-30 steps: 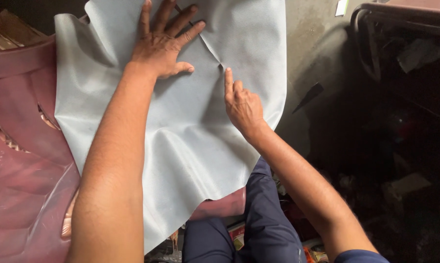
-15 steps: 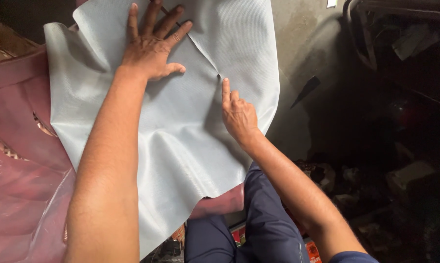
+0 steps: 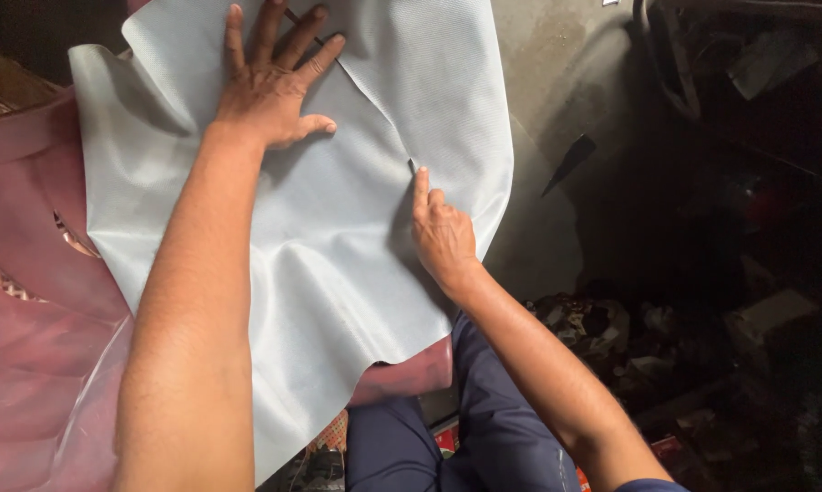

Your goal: Replacing the upholstery fabric on a motorcycle seat using cutting and stapling tools.

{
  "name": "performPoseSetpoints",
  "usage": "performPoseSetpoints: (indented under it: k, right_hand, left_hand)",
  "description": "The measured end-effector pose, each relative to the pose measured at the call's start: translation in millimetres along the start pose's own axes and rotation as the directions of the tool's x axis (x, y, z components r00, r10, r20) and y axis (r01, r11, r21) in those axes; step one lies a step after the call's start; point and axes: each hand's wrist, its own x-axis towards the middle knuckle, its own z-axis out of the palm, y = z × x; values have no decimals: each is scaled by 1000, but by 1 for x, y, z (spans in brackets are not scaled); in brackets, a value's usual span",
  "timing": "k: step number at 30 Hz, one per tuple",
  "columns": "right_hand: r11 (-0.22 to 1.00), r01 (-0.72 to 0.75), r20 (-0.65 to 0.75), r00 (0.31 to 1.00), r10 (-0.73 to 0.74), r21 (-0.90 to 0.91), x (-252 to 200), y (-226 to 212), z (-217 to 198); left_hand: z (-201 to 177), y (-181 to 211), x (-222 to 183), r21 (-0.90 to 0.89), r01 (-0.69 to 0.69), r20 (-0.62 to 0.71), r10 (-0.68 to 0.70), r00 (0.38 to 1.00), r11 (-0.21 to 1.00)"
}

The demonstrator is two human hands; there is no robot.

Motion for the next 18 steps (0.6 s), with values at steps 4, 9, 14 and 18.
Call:
performPoseSetpoints:
  k: [4,9,14,18]
  right_hand:
    - [1000,-16,3,1000,16,20,-10,3,2]
    - [987,0,-109,994,18,162,-12,23,-15]
    - [786,-212,-301,842,448,581,13,80,-43]
    - [790,-198,-456,725,517,580,42,148,13]
  left_hand:
    - [-1,2,-1,-9,15,-5,-15,1000,1000]
    - [-17,16,-6,-15,15,14,-14,1000,1000]
    - [17,42,-38,-110,-16,-182,-5,983,994]
    - [38,70,-45,-85,-35,-115,25,993,996]
